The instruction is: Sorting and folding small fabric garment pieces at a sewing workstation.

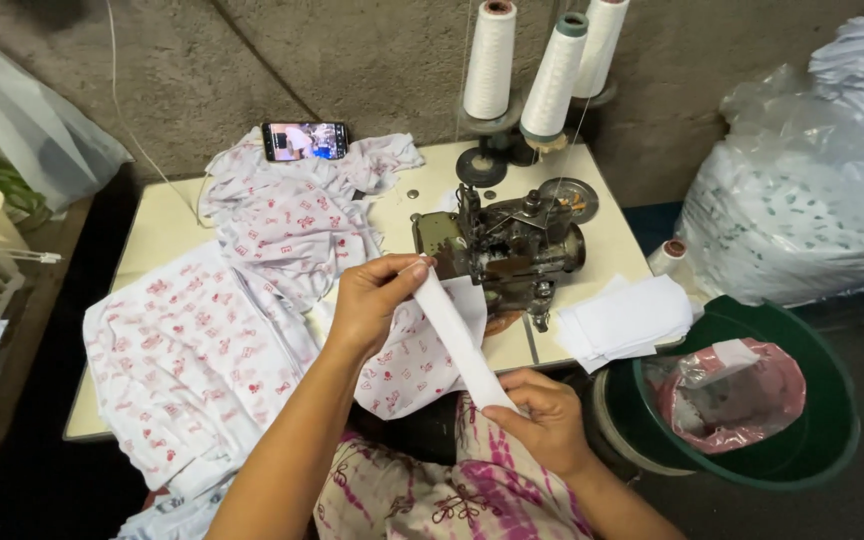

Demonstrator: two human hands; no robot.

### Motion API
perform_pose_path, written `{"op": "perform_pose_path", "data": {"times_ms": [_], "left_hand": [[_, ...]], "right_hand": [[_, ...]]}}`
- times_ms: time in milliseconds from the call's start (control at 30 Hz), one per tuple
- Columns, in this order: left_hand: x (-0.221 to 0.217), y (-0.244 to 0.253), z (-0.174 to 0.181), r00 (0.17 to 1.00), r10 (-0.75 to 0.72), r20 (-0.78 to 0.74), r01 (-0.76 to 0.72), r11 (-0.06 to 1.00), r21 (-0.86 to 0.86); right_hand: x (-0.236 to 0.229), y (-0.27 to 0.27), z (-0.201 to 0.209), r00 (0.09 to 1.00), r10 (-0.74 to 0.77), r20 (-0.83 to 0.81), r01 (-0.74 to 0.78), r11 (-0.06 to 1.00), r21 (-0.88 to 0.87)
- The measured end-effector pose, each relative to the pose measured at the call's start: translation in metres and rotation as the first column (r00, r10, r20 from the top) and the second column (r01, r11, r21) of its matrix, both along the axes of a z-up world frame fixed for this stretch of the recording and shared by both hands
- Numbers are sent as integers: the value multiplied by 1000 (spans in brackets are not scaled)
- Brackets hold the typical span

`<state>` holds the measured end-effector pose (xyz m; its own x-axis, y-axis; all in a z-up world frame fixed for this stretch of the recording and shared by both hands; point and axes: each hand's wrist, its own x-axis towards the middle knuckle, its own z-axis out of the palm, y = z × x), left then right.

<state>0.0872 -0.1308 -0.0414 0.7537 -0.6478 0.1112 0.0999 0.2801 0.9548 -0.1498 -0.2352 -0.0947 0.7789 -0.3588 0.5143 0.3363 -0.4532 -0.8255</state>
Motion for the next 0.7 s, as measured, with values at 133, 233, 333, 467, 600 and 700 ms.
{"op": "perform_pose_path", "data": {"times_ms": [133, 233, 333, 467, 600, 700], "left_hand": [[5, -6, 2, 995, 0, -97, 2, 1000, 24], [11, -14, 3, 990, -14, -138, 25, 996, 81], [15, -24, 0, 999, -36, -38, 44, 975, 220], [-10, -33, 41, 984, -159, 86, 77, 800, 595], [-6, -62, -2, 950, -176, 260, -10, 812, 584], [-10, -69, -28, 887, -132, 443, -143, 833, 534]], "right_hand": [[-3, 2, -4, 994, -87, 64, 85, 996, 34], [-6, -1, -9, 989, -134, 60, 136, 990, -30], [-12, -2, -18, 986, -166, 17, 166, 986, -30], [-18, 0, -31, 988, -149, -48, 147, 988, -42], [-19, 4, -49, 980, -188, -63, 192, 979, 62], [-19, 6, -54, 975, -211, -65, 218, 969, 114]]}}
